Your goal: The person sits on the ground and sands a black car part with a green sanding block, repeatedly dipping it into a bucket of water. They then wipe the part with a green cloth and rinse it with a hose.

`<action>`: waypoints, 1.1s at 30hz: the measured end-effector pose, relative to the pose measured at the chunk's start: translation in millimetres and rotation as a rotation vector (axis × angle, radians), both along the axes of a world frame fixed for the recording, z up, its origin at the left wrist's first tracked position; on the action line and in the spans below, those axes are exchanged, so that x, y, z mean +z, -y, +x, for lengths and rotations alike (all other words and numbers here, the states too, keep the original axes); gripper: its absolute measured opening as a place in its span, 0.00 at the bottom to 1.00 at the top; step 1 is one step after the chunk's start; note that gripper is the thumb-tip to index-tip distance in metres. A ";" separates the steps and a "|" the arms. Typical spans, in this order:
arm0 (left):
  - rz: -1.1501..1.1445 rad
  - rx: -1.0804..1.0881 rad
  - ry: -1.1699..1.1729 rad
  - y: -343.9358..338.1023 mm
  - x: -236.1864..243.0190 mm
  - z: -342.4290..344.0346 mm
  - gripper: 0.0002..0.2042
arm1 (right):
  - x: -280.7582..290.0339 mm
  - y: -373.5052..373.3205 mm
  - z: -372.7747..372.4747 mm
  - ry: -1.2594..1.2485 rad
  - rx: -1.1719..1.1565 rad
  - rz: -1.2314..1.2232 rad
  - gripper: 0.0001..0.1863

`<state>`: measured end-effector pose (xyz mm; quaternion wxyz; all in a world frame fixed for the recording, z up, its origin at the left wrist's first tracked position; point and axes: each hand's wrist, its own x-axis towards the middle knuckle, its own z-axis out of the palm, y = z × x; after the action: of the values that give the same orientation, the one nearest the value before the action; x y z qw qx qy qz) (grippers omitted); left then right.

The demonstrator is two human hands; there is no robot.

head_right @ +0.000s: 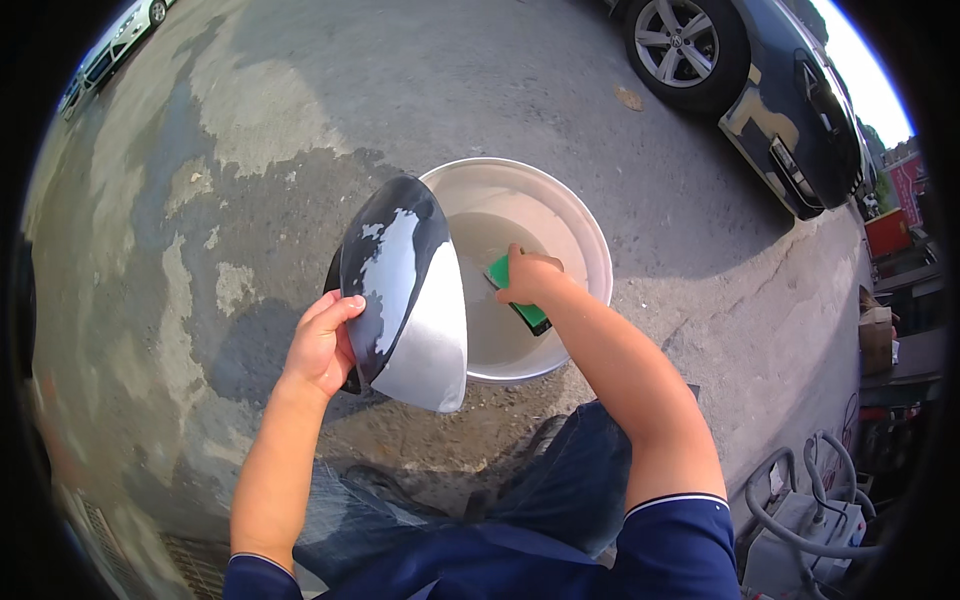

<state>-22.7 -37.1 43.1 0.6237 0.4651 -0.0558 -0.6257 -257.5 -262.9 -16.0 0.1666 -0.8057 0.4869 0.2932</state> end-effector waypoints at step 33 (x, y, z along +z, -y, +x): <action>-0.113 0.171 0.077 22.5 -28.6 -15.1 0.10 | 105.9 -139.4 19.2 1.067 0.348 -0.398 0.44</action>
<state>-37.8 -59.6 14.5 0.6976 0.4559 -0.0749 -0.5476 -238.2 -123.5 89.8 0.1835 -0.9256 0.2421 -0.2259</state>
